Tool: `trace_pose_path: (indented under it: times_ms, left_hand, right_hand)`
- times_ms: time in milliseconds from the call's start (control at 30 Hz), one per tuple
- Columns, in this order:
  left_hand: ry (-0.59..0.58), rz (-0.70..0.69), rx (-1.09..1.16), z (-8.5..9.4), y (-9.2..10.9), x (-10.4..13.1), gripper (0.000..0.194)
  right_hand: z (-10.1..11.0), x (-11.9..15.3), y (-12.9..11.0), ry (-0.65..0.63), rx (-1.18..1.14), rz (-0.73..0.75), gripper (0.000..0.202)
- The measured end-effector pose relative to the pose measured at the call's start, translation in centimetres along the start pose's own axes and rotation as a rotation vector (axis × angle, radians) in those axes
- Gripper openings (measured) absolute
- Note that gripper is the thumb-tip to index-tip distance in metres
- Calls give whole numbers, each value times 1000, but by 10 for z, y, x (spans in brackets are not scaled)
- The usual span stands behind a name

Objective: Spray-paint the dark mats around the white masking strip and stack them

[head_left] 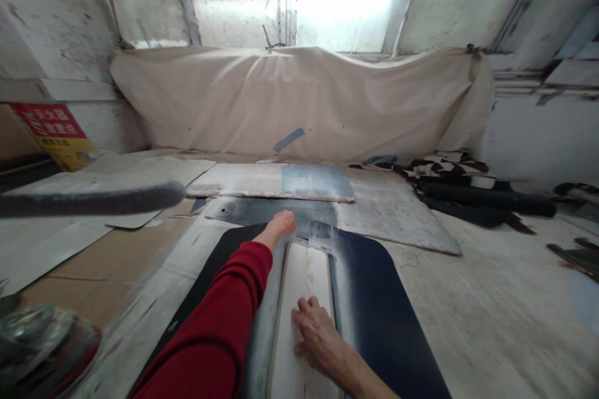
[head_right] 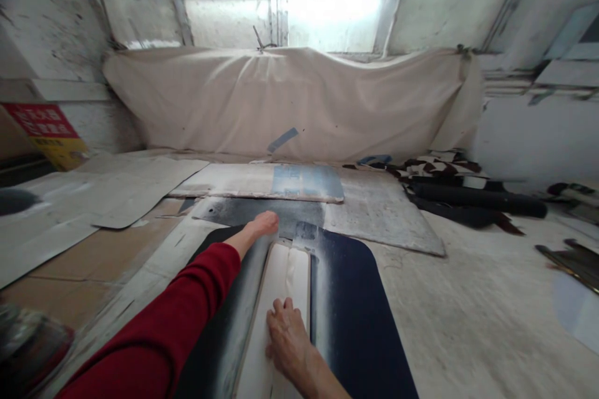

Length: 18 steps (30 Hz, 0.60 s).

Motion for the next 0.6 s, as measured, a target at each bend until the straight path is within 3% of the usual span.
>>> trace_pose_path:
  times_ms: [200,300,467,600]
  left_hand:
    - [48,122,-7,2,8,0,31]
    - [112,156,13,12,10,0,33]
    - [274,130,34,62,21,-14,36]
    - [360,23,95,100,46,-20,36]
  right_hand:
    - [-2,-1,2,2,-11,2,54]
    - [-5,-3,4,5,-16,4,56]
    - [-5,-3,3,-2,-1,-14,54]
    - [0,-2,0,-22,29,-24,53]
Point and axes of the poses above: each hand's wrist, its own x-axis away from the middle knuckle, its own z-axis out of the back of the hand, y = z × x, the point moved 1 cm from there along -x, towards the middle knuckle, and after that the axes turned 7 degrees about -z, right-handed, at the moved point
